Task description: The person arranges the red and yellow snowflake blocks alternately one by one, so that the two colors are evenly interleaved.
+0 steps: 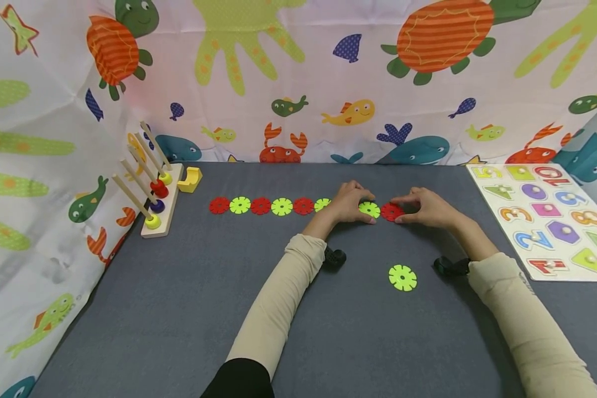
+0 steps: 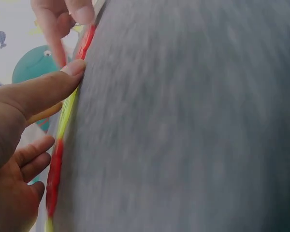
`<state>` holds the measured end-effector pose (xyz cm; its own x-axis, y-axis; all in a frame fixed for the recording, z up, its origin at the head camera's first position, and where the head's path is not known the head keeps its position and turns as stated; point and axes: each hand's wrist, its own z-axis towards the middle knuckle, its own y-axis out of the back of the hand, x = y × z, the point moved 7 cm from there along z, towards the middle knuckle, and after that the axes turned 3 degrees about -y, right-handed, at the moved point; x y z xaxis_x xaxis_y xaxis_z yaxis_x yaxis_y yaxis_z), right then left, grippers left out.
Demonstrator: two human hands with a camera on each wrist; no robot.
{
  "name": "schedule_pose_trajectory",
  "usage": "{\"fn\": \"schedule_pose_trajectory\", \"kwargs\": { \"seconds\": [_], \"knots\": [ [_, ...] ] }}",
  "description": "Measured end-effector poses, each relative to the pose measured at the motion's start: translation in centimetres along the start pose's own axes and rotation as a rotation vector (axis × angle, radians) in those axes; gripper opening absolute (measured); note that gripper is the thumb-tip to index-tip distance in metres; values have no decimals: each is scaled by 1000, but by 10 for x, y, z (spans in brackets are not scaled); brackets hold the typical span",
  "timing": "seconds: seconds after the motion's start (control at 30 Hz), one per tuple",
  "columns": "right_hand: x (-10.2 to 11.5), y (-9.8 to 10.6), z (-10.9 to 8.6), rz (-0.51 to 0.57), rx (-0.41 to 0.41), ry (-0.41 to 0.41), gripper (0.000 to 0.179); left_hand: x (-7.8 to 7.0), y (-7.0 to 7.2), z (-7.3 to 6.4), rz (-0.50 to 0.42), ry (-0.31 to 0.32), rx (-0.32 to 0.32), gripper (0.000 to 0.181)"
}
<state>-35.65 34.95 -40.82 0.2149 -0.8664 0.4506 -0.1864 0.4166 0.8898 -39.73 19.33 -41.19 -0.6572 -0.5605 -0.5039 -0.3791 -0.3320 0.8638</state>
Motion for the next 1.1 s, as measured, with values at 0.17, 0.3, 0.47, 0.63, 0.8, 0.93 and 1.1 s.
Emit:
{"fn": "schedule_pose_trajectory", "kwargs": {
  "seconds": [0.17, 0.3, 0.47, 0.63, 0.8, 0.93, 1.1],
  "knots": [
    [6, 4, -21, 16, -28, 36, 53, -9, -9, 10, -4, 17, -17, 57],
    [23, -1, -48, 66, -1, 106, 48, -16, -16, 16, -8, 6, -23, 55],
    [46, -21, -83, 128, 92, 223, 50, -20, -19, 19, -17, 2, -57, 48],
    [58, -37, -103, 130, 142, 327, 55, -22, -19, 20, -23, 6, -73, 44],
    [61, -42, -105, 127, 138, 372, 50, -23, -19, 19, -16, 13, -66, 44],
    [61, -42, -104, 118, 111, 374, 49, -23, -19, 20, -7, 12, -67, 44],
    [59, -41, -103, 104, 88, 364, 50, -23, -19, 19, -3, 16, -65, 44]
  ]
}}
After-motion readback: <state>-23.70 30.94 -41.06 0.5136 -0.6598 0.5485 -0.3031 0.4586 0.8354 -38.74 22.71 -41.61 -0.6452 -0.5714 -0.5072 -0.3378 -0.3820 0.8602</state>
